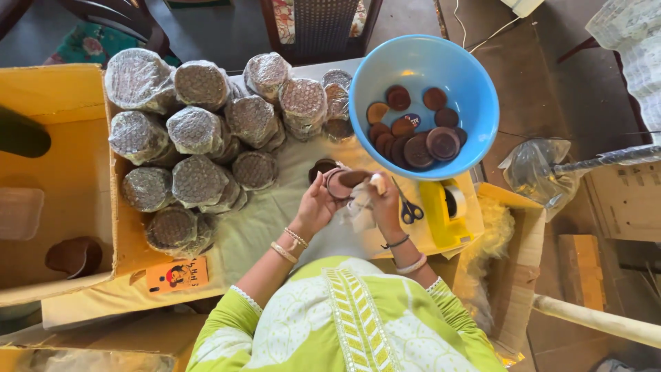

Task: Manually wrapping individual incense or charcoal discs in plastic wrap and preparing them for packaging.

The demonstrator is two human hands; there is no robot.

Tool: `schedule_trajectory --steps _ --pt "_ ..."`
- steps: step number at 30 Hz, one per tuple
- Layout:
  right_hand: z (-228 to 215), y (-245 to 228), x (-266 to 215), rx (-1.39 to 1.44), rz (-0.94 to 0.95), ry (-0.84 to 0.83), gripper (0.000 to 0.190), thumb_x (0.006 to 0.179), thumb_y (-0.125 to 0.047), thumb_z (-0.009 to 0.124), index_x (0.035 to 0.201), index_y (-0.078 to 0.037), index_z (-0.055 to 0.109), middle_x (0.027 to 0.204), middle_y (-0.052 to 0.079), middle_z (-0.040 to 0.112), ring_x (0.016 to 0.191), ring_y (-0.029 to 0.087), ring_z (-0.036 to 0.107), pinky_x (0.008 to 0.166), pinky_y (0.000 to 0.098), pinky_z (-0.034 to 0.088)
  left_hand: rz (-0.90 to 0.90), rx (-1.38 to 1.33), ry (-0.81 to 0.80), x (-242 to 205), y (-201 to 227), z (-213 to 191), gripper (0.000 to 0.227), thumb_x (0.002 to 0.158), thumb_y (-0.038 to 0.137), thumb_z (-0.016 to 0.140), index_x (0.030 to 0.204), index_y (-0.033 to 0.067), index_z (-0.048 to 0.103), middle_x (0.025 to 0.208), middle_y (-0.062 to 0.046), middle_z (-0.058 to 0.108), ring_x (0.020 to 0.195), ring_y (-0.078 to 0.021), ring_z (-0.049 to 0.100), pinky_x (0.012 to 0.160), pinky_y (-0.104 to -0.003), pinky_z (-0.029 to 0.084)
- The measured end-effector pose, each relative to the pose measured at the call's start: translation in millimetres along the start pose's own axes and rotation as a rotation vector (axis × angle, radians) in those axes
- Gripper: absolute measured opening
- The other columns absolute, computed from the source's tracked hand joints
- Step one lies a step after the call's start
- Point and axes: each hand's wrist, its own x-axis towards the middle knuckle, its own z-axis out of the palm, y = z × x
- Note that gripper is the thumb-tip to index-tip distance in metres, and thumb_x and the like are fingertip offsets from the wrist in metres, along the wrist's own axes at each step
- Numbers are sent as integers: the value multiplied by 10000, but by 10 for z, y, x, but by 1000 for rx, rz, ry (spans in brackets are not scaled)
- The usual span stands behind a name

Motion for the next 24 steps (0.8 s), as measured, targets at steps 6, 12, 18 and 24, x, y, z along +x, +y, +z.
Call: schedule_trajectory --steps 6,12,18,24 --pt "117 -317 88 217 88 111 139 996 -116 649 1119 -115 584 884 -72 558 767 5 542 634 188 494 67 176 77 -200 236 129 500 1062 482 404 1396 129 522 1376 -96 625 1219 -286 659 952 -497 585" --pt "218 9 154 26 66 -81 134 1003 -101 684 1116 -102 612 829 -83 506 679 3 439 547 192 360 73 525 260 -322 371 -207 309 1032 295 564 1288 127 600 1242 -59 674 1008 -215 729 697 -385 632" --pt "120 -160 177 -213 133 -121 121 978 -119 710 1066 -106 629 787 -69 522 647 15 458 515 212 392 114 900 498 -273 263 -1236 163 1021 157 591 1151 95 667 1008 -54 659 787 -143 621 578 -325 545" --pt "-28 -176 36 -400 291 -248 174 909 -145 743 1059 -74 689 815 -6 641 716 63 565 577 268 489 326 1083 272 -320 56 -1660 277 912 15 559 1150 37 698 1053 -21 726 978 -85 646 890 -242 508"
